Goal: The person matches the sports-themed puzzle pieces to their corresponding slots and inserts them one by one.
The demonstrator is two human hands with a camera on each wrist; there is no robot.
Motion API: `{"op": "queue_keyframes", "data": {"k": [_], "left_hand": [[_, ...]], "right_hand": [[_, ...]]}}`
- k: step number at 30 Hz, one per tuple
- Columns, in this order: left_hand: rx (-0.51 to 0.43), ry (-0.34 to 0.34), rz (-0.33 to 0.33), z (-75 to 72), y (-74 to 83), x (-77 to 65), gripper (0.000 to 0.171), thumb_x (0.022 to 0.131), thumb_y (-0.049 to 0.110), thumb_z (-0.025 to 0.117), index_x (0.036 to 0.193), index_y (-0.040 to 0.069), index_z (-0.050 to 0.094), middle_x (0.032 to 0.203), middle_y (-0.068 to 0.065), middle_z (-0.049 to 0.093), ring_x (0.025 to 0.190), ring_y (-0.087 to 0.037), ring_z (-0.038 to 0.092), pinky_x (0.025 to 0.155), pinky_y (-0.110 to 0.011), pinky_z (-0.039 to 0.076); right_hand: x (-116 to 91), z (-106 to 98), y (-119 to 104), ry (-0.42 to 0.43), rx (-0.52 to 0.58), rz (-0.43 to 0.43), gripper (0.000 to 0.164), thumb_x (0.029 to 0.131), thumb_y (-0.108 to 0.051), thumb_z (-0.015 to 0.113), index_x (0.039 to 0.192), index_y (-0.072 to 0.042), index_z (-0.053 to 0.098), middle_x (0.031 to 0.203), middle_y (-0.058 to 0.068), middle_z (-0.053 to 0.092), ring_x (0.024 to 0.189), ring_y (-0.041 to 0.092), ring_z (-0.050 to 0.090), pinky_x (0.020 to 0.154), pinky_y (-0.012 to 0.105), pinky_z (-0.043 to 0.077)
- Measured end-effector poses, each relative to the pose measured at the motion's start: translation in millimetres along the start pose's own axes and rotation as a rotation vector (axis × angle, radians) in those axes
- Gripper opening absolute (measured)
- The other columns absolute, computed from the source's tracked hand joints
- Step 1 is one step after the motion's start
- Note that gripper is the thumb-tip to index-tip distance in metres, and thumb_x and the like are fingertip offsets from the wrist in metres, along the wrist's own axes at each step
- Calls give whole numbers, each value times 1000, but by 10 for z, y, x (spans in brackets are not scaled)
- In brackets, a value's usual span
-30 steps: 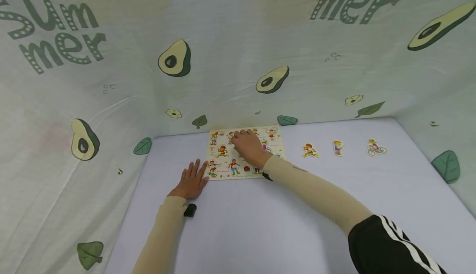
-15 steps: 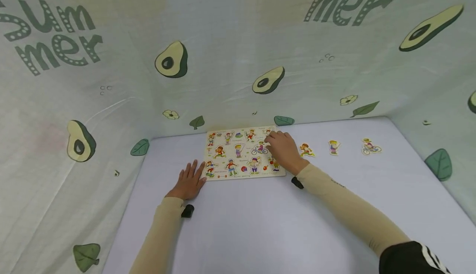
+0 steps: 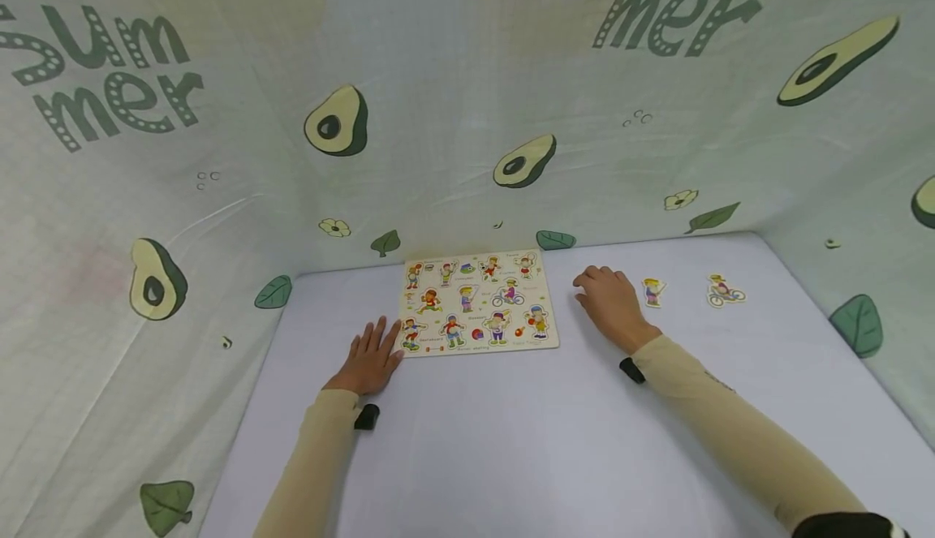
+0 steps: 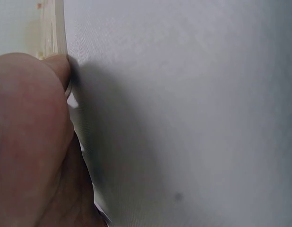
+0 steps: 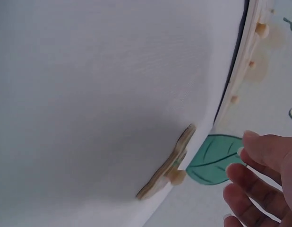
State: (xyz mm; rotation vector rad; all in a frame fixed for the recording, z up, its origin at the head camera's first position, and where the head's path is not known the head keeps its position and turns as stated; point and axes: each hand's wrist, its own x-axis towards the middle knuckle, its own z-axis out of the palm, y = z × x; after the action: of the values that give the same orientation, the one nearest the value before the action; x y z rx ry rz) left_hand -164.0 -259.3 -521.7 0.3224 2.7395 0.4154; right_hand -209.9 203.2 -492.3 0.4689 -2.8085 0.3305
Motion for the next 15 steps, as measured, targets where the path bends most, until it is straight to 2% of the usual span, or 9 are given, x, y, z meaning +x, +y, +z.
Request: {"op": "queue_keyframes", "data": {"k": [7,15], "left_hand": [[-22,-6,-5,-46,48,-42,67,116,38,33,170,6,12,175,-26,-3,161,-49,-7,129,-65,-3],[0,11,-2,21,-17,8,68,115,38,35,170,7,11,176,-26,-3,161,-50,-6,128,-66,-1]], "right_hand": [[-139,-27,187,7,25,-7,21,85,-1,84,105,1,77,99,15,72,94,38,67,80,53,53],[-184,-37,290,-62,14,7,26,88,-1,83,113,2,77,103,18,73,97,41,69,85,57,56]]}}
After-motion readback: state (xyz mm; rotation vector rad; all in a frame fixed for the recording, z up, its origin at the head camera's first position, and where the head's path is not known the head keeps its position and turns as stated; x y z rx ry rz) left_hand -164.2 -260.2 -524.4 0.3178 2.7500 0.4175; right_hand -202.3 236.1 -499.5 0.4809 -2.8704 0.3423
